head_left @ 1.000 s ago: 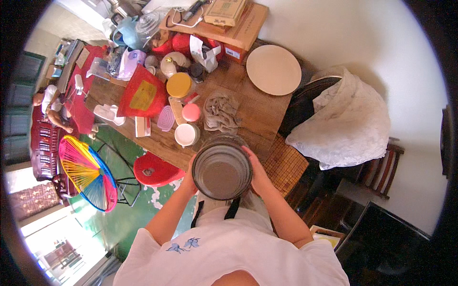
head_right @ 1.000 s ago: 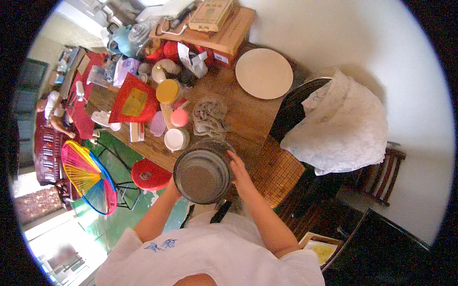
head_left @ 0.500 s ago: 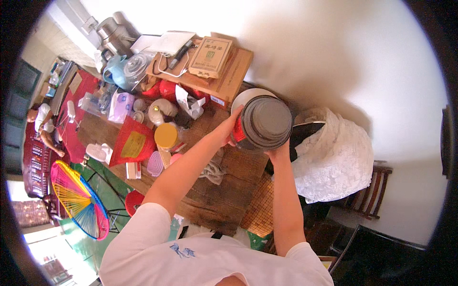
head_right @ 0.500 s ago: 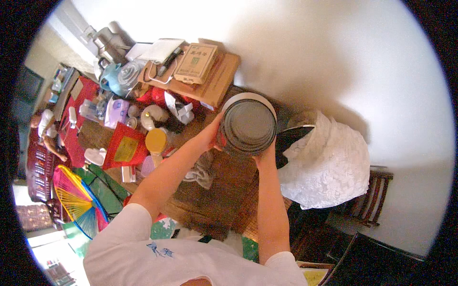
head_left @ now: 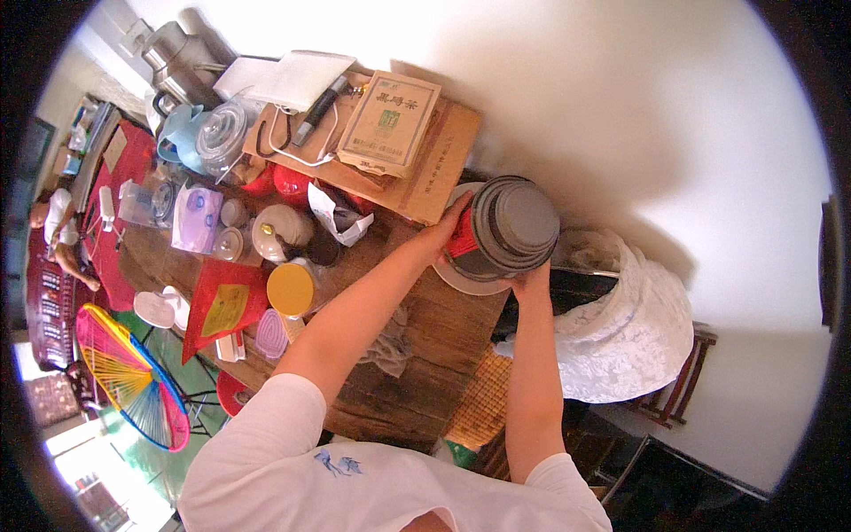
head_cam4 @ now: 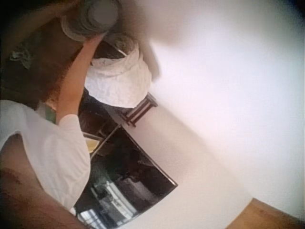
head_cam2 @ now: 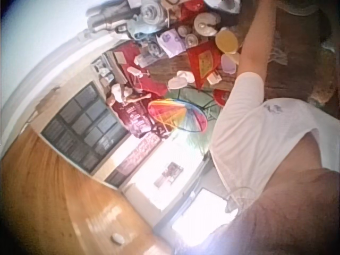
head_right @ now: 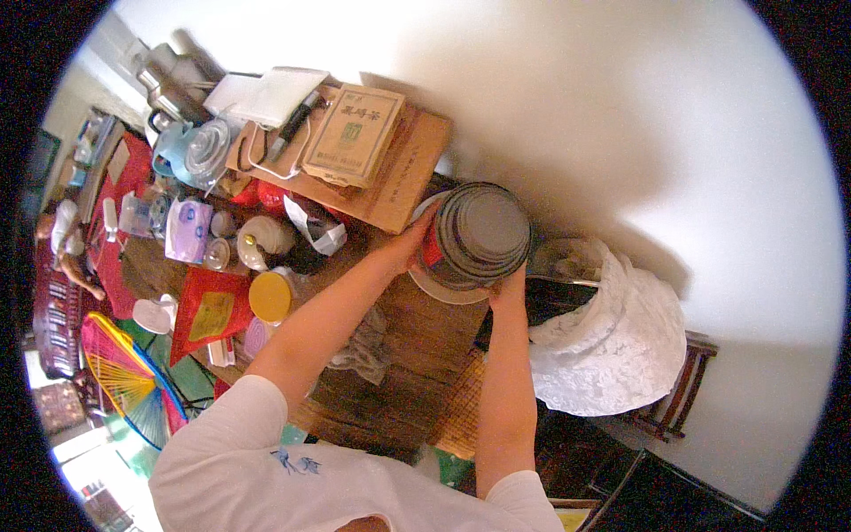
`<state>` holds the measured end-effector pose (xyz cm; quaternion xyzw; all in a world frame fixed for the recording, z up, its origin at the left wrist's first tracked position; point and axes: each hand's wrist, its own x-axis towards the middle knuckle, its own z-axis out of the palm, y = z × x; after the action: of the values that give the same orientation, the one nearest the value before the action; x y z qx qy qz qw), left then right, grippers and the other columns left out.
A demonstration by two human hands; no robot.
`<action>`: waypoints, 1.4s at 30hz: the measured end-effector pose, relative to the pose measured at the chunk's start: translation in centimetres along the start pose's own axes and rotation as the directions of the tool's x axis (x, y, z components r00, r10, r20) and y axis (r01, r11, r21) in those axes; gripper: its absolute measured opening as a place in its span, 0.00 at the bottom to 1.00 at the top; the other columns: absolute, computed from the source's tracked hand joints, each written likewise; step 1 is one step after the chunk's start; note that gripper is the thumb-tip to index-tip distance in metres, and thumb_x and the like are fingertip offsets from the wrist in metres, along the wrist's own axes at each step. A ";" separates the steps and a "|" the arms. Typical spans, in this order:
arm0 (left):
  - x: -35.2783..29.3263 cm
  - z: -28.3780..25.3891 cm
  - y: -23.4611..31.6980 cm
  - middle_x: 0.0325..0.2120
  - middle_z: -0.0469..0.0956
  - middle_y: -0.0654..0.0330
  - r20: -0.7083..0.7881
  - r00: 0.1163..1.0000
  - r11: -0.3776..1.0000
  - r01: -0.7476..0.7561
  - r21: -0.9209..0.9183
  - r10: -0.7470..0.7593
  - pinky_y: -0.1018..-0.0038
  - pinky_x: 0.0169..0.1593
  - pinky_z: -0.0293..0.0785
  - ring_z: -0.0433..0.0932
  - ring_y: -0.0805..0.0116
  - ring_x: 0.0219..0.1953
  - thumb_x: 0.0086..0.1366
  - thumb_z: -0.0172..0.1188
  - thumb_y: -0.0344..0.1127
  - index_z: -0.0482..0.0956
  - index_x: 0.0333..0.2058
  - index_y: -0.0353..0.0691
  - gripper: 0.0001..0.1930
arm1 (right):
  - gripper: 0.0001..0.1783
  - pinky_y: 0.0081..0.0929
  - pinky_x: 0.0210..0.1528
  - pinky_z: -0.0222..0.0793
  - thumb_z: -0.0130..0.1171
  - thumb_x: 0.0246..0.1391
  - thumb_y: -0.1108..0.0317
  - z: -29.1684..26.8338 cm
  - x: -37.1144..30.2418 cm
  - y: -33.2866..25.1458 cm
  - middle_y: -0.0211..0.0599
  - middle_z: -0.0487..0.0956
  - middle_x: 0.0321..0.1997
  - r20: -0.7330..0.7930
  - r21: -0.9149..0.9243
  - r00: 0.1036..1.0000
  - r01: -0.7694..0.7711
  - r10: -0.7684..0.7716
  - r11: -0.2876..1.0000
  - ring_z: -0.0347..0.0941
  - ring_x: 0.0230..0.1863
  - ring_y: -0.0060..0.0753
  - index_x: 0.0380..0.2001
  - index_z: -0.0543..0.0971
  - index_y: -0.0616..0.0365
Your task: The person wipes a cluttered wooden table with a cloth, moving various items like a notebook, jars, and a thermos aside to clean underneath them. The person wipes the table surface and the items themselves, then places them back on the table.
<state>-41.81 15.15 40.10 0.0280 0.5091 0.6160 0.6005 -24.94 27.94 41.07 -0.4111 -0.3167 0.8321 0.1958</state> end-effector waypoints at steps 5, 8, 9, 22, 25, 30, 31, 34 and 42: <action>0.9 -0.3 -0.9 0.65 0.63 0.57 -0.060 0.998 0.998 -0.007 -0.059 0.003 0.53 0.65 0.61 0.60 0.54 0.67 0.68 0.40 0.68 0.54 0.69 0.47 0.40 | 0.39 0.55 0.63 0.64 0.49 0.60 0.39 -1.2 1.0 0.9 0.41 0.61 0.70 -0.046 0.005 0.999 0.017 -0.017 1.000 0.59 0.68 0.50 0.67 0.60 0.49; -0.3 0.0 -1.2 0.64 0.65 0.55 -0.202 0.979 1.000 -0.013 0.001 0.013 0.54 0.65 0.61 0.61 0.54 0.66 0.69 0.38 0.67 0.53 0.69 0.46 0.39 | 0.35 0.50 0.67 0.60 0.46 0.65 0.45 -0.3 -0.4 0.8 0.40 0.57 0.72 -0.134 0.155 0.989 -0.043 0.064 0.987 0.55 0.70 0.48 0.68 0.58 0.51; -1.3 0.4 -1.5 0.63 0.66 0.54 -0.255 0.967 1.000 -0.011 -0.026 0.004 0.58 0.64 0.61 0.63 0.56 0.65 0.70 0.39 0.65 0.54 0.69 0.45 0.38 | 0.35 0.49 0.68 0.58 0.46 0.65 0.44 0.2 -1.3 1.2 0.40 0.57 0.72 -0.181 0.104 0.983 0.022 -0.003 0.994 0.55 0.70 0.47 0.68 0.58 0.51; -30.2 -1.0 -13.0 0.60 0.59 0.48 -0.142 0.617 0.268 -0.115 0.957 0.774 0.50 0.65 0.52 0.57 0.42 0.63 0.54 0.67 0.36 0.67 0.57 0.43 0.31 | 0.32 0.58 0.68 0.47 0.66 0.48 0.67 3.9 -16.5 17.3 0.47 0.61 0.68 0.671 -0.718 0.721 0.690 -0.172 0.095 0.51 0.70 0.55 0.58 0.69 0.50; -33.5 -5.3 -16.3 0.62 0.53 0.45 -0.484 0.523 0.360 0.325 0.874 0.702 0.45 0.66 0.47 0.51 0.40 0.66 0.49 0.73 0.43 0.63 0.61 0.46 0.42 | 0.36 0.65 0.69 0.42 0.70 0.44 0.62 6.8 -15.8 20.3 0.41 0.55 0.72 0.753 -0.653 0.657 0.752 0.027 -0.085 0.44 0.74 0.54 0.59 0.70 0.42; -35.8 -9.4 -19.4 0.64 0.51 0.46 -0.514 0.561 0.387 0.338 0.858 0.649 0.45 0.65 0.57 0.56 0.37 0.64 0.38 0.78 0.51 0.48 0.70 0.51 0.62 | 0.37 0.65 0.69 0.41 0.72 0.43 0.61 5.6 -11.2 22.5 0.31 0.53 0.73 0.787 -0.494 0.593 0.771 0.169 -0.403 0.41 0.75 0.49 0.59 0.71 0.39; -35.8 -9.6 -19.5 0.64 0.51 0.46 -0.520 0.586 0.402 0.331 0.853 0.622 0.46 0.64 0.60 0.57 0.37 0.63 0.38 0.78 0.49 0.46 0.70 0.53 0.63 | 0.36 0.64 0.69 0.41 0.72 0.43 0.62 5.4 -10.4 22.2 0.32 0.54 0.73 0.763 -0.560 0.642 0.716 0.079 -0.417 0.43 0.75 0.50 0.57 0.71 0.40; -35.6 -10.0 -19.2 0.64 0.54 0.48 -0.532 0.654 0.463 0.298 0.835 0.538 0.52 0.59 0.69 0.64 0.36 0.59 0.39 0.78 0.44 0.40 0.71 0.57 0.65 | 0.33 0.63 0.68 0.42 0.70 0.41 0.67 3.5 -9.9 21.4 0.34 0.58 0.70 0.661 -0.726 0.734 0.574 -0.154 -0.379 0.47 0.71 0.52 0.54 0.73 0.42; -34.7 -10.2 -16.5 0.54 0.66 0.45 -0.552 0.736 0.410 0.397 0.821 0.392 0.51 0.55 0.73 0.69 0.38 0.54 0.39 0.78 0.42 0.37 0.71 0.61 0.66 | 0.28 0.62 0.66 0.44 0.69 0.39 0.74 -5.3 -18.3 22.4 0.38 0.63 0.63 0.677 -0.726 0.722 0.624 -0.141 -0.289 0.52 0.67 0.56 0.47 0.76 0.46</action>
<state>-27.09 -21.50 44.28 0.1227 0.9381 0.1989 0.2557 -11.36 3.00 33.49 -0.1349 -0.9586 0.2479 0.0375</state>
